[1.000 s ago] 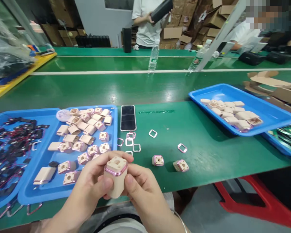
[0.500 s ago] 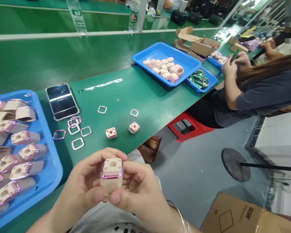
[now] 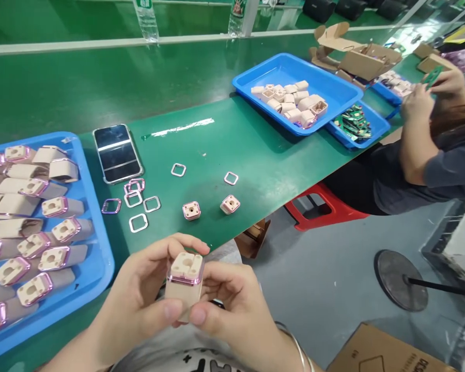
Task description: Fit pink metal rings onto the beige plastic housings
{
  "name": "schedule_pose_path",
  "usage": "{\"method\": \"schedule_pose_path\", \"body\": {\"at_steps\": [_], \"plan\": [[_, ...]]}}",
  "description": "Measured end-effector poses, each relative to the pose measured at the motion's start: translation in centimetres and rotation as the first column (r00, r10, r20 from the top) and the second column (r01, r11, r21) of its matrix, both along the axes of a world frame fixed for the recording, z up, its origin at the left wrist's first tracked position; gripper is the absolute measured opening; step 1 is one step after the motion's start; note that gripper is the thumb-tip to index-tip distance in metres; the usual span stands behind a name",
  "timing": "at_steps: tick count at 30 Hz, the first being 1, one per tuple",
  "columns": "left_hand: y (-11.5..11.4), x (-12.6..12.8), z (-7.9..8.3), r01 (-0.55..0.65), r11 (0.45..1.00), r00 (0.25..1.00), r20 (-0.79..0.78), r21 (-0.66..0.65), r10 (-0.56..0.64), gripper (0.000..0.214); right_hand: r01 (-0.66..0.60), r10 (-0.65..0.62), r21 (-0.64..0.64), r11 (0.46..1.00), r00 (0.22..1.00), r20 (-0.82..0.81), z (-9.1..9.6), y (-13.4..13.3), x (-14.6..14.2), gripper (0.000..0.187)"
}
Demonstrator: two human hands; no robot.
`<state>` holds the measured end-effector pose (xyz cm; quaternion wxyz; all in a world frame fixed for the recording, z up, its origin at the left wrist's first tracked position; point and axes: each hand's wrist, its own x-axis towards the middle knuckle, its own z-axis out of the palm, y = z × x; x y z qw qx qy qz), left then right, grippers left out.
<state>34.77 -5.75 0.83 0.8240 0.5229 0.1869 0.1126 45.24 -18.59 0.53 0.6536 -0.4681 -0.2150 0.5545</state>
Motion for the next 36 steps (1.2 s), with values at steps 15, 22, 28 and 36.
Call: {"method": "schedule_pose_path", "body": {"at_steps": [15, 22, 28, 36], "plan": [[-0.42, -0.35, -0.11, -0.046, 0.999, 0.999, -0.009, 0.011, 0.046, 0.027, -0.070, 0.070, -0.005, 0.998, 0.998, 0.004, 0.32, 0.74, -0.06, 0.040], [-0.53, -0.59, 0.00, -0.032, 0.999, 0.999, -0.006, -0.022, 0.032, 0.029, -0.025, 0.026, -0.015, 1.000, 0.999, 0.036, 0.48, 0.73, -0.30, 0.039], [-0.36, -0.65, 0.05, -0.021, 0.999, 0.999, 0.025, -0.036, 0.022, 0.033, -0.019, 0.019, 0.004, 1.000, 0.999, 0.035, 0.44, 0.69, -0.27, 0.034], [-0.19, -0.80, 0.16, -0.041, 0.998, 0.998, 0.040, -0.045, 0.043, 0.034, -0.026, 0.027, -0.028, 0.999, 0.999, 0.035, 0.72, 0.93, -0.37, 0.040]]}}
